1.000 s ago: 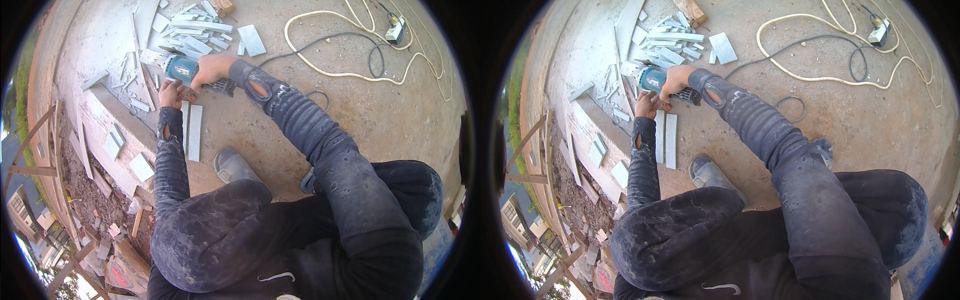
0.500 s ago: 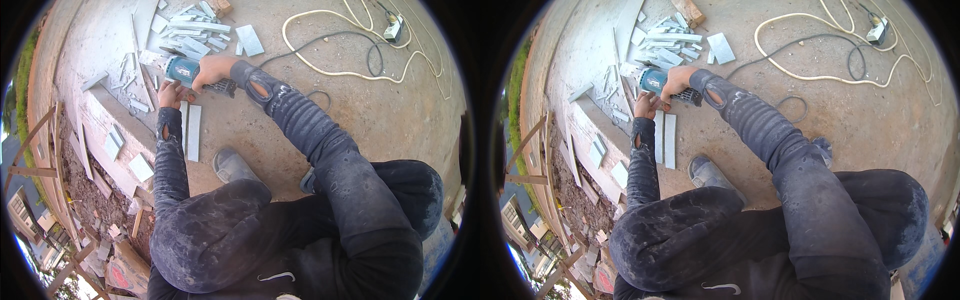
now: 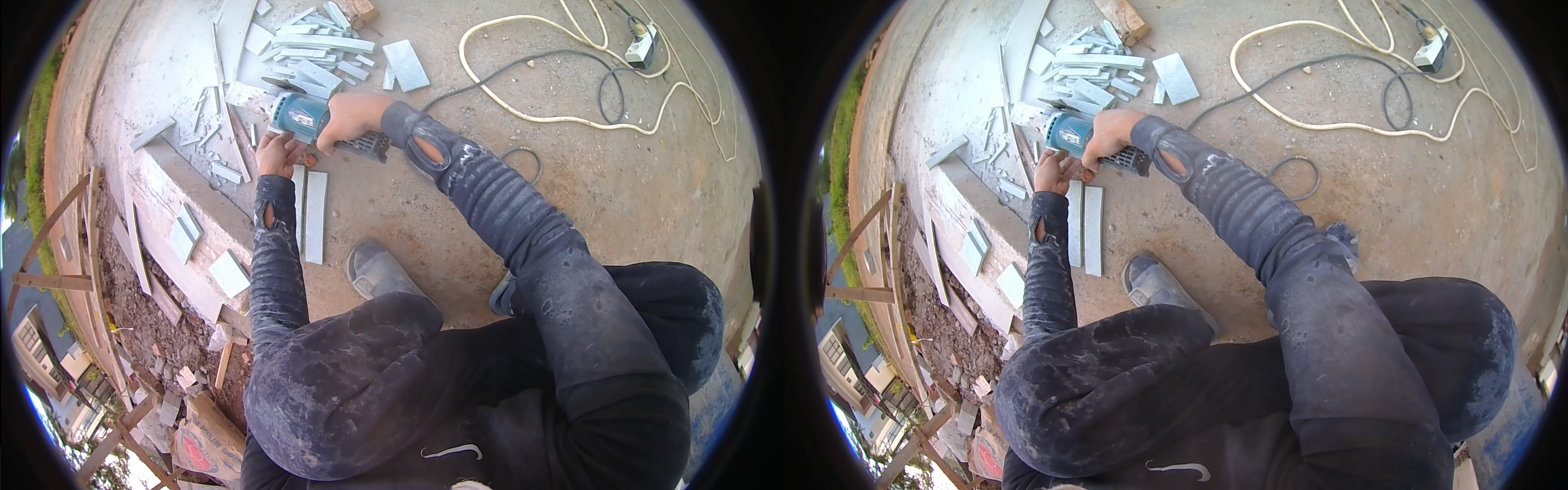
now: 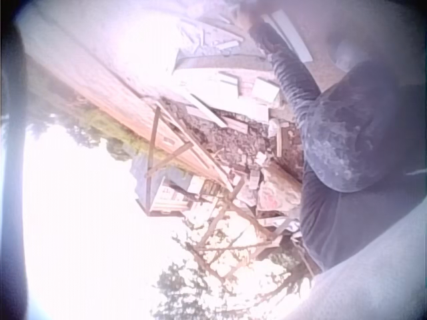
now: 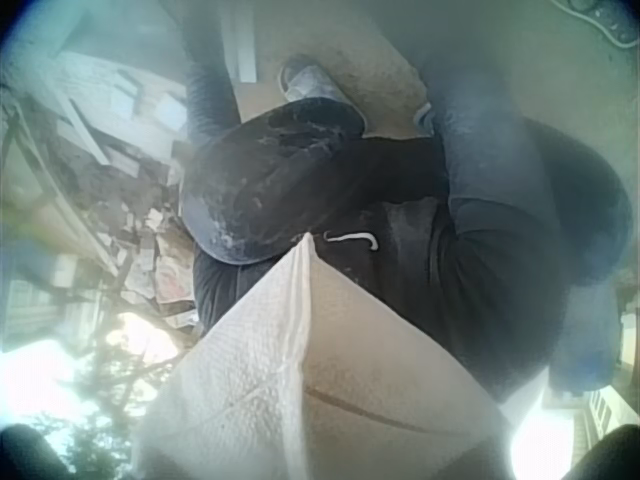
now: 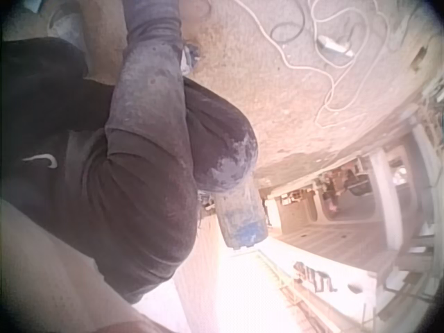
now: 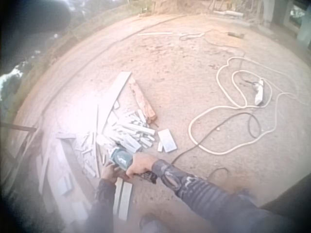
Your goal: The person positions rectangular stone tiles on a wooden beam and cuts them using an angle grinder, picking up and examining the pieces between cuts.
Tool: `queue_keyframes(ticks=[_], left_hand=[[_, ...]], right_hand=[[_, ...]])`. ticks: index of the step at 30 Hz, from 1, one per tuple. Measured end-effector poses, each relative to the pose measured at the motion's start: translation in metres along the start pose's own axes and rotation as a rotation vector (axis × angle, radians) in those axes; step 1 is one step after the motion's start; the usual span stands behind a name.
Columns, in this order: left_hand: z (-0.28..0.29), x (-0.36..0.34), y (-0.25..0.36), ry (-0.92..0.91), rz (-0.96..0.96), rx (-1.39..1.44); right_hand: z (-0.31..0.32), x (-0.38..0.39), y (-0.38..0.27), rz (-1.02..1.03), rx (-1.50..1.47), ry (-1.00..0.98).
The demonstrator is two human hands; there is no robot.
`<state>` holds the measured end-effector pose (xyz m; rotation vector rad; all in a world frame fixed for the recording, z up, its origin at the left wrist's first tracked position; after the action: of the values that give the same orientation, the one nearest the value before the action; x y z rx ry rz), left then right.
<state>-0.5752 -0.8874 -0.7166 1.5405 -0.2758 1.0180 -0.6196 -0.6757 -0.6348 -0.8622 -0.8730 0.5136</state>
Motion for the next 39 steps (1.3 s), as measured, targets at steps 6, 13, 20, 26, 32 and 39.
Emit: queue_keyframes(ticks=[6, 13, 20, 26, 32, 39], left_hand=[[-0.002, 0.002, 0.002, 0.003, -0.012, 0.003], [-0.002, 0.001, 0.000, -0.002, -0.007, 0.008], [0.002, -0.001, 0.001, 0.022, -0.019, 0.018], [0.001, -0.003, 0.002, 0.015, -0.019, 0.003], [0.000, 0.000, 0.000, 0.013, 0.016, 0.004], [-0.002, 0.003, 0.003, 0.016, 0.010, -0.018]], right_hand=[[0.002, 0.004, -0.001, -0.004, 0.043, 0.013], [0.000, -0.001, 0.004, -0.006, 0.030, 0.005], [-0.004, -0.002, 0.008, -0.013, -0.011, 0.020], [-0.007, -0.004, 0.011, 0.026, -0.008, 0.023], [-0.005, 0.004, 0.009, 0.028, 0.003, 0.025], [-0.006, 0.005, 0.011, 0.019, 0.002, 0.011]])
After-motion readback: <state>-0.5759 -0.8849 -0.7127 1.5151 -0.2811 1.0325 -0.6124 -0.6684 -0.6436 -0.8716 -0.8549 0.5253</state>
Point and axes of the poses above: each hand's wrist, its own x-axis away from the middle knuckle, its own z-axis out of the back of the hand, y = z × x, the point moved 9 cm from there along -x, towards the middle knuckle, and after that the axes turned 8 degrees about z, right-handed, at the moved point
